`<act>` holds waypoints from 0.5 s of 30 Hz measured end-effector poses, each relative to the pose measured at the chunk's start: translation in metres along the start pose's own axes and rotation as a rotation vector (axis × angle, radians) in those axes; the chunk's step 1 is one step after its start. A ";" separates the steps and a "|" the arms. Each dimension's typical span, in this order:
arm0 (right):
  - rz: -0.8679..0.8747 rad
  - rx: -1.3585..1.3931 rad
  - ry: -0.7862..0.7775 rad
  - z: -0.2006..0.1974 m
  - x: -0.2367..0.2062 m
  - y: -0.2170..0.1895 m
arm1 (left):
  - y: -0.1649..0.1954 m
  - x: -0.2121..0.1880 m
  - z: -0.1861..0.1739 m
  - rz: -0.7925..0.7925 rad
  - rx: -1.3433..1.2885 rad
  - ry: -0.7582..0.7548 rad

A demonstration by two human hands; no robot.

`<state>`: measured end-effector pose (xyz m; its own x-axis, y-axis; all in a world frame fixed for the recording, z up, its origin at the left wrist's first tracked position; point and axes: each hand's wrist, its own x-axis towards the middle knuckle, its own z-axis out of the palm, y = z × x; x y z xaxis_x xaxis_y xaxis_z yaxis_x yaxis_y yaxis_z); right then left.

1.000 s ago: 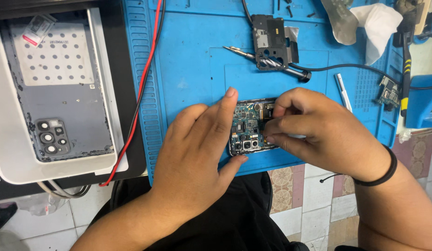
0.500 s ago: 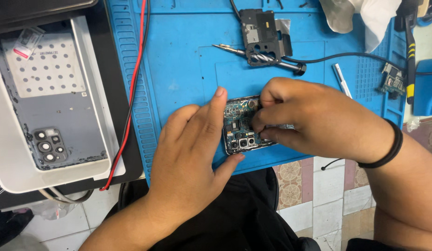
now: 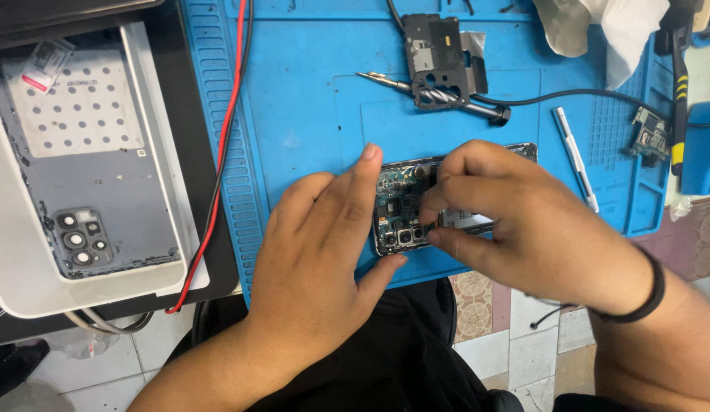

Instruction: The person tests a Samsung smartphone by unlocking it and opening the camera app, then disassembles the device to remove the camera module and a small internal component. They reassemble the phone, power it on to confirm the Samsung logo appears, and then remove the camera module again.

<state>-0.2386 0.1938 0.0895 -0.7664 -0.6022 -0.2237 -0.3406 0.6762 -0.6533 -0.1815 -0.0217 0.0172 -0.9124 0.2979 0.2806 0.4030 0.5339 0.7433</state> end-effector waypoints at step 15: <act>0.169 -0.044 0.178 0.040 0.003 -0.015 | -0.006 -0.007 -0.003 -0.002 -0.023 0.005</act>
<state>-0.2140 0.1656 0.0699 -0.8971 -0.3973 -0.1935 -0.2198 0.7809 -0.5847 -0.1781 -0.0297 0.0127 -0.9136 0.2931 0.2819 0.3994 0.5162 0.7577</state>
